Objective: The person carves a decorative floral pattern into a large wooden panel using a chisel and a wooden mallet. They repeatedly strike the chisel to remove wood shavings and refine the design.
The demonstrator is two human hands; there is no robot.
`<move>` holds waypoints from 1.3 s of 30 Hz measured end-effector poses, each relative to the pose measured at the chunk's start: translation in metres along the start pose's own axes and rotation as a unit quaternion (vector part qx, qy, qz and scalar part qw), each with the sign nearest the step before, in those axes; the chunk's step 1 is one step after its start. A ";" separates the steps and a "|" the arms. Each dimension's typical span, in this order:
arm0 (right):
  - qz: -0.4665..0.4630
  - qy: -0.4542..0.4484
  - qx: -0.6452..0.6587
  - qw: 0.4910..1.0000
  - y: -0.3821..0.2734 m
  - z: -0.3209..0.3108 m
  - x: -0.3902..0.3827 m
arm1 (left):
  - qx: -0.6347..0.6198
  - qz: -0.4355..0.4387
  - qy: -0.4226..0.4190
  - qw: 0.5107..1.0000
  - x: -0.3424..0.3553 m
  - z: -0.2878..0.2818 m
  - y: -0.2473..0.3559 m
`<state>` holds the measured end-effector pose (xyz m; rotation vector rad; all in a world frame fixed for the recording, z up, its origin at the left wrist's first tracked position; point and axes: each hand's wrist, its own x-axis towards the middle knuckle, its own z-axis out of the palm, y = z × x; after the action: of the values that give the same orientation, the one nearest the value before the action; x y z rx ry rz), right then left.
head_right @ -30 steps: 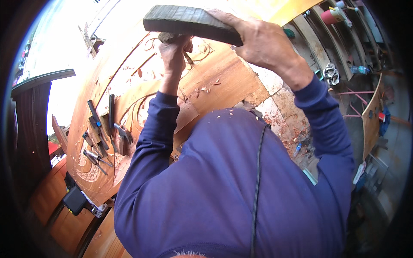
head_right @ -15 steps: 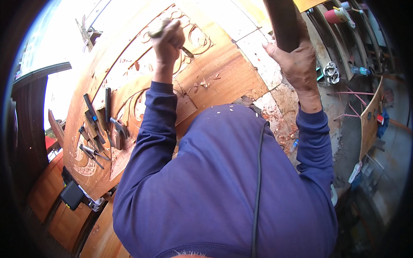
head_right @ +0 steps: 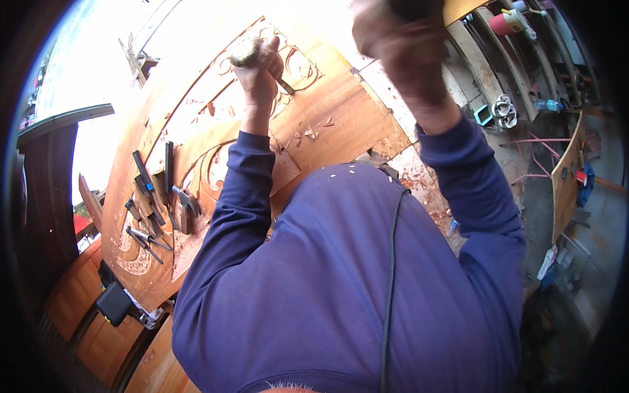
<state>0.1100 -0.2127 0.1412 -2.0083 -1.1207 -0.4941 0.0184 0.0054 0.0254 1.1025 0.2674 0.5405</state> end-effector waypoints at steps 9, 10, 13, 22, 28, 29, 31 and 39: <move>0.089 -0.113 0.117 0.983 -0.020 0.023 0.001 | 0.036 -0.062 -0.027 0.997 0.003 -0.009 -0.007; 0.053 -0.131 0.106 0.984 -0.014 0.028 -0.001 | 0.039 -0.064 -0.025 0.997 0.002 -0.011 -0.007; 0.051 -0.248 -0.072 0.965 -0.004 0.028 -0.020 | 0.122 -0.039 -0.010 0.992 -0.004 -0.019 -0.005; 0.511 -0.100 0.262 0.812 -0.013 0.021 -0.168 | -0.049 0.074 0.097 0.991 -0.065 -0.024 -0.004; 0.577 0.001 0.379 0.723 -0.007 0.020 -0.179 | 0.254 0.003 0.013 0.967 -0.024 -0.022 0.047; 0.562 -0.018 0.399 0.724 0.003 0.020 -0.176 | 0.374 0.022 -0.021 0.927 -0.031 -0.024 0.028; 0.547 -0.035 0.406 0.731 0.016 0.023 -0.165 | 0.579 -0.071 -0.116 0.804 -0.050 -0.010 0.002; 0.523 -0.135 0.416 0.731 0.071 0.012 -0.150 | 0.452 -0.156 -0.255 0.840 -0.105 0.071 0.005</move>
<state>0.0882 -0.3072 0.0060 -1.5267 -0.0953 0.7914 -0.0380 -0.1042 0.0550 2.0256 0.2233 -0.2445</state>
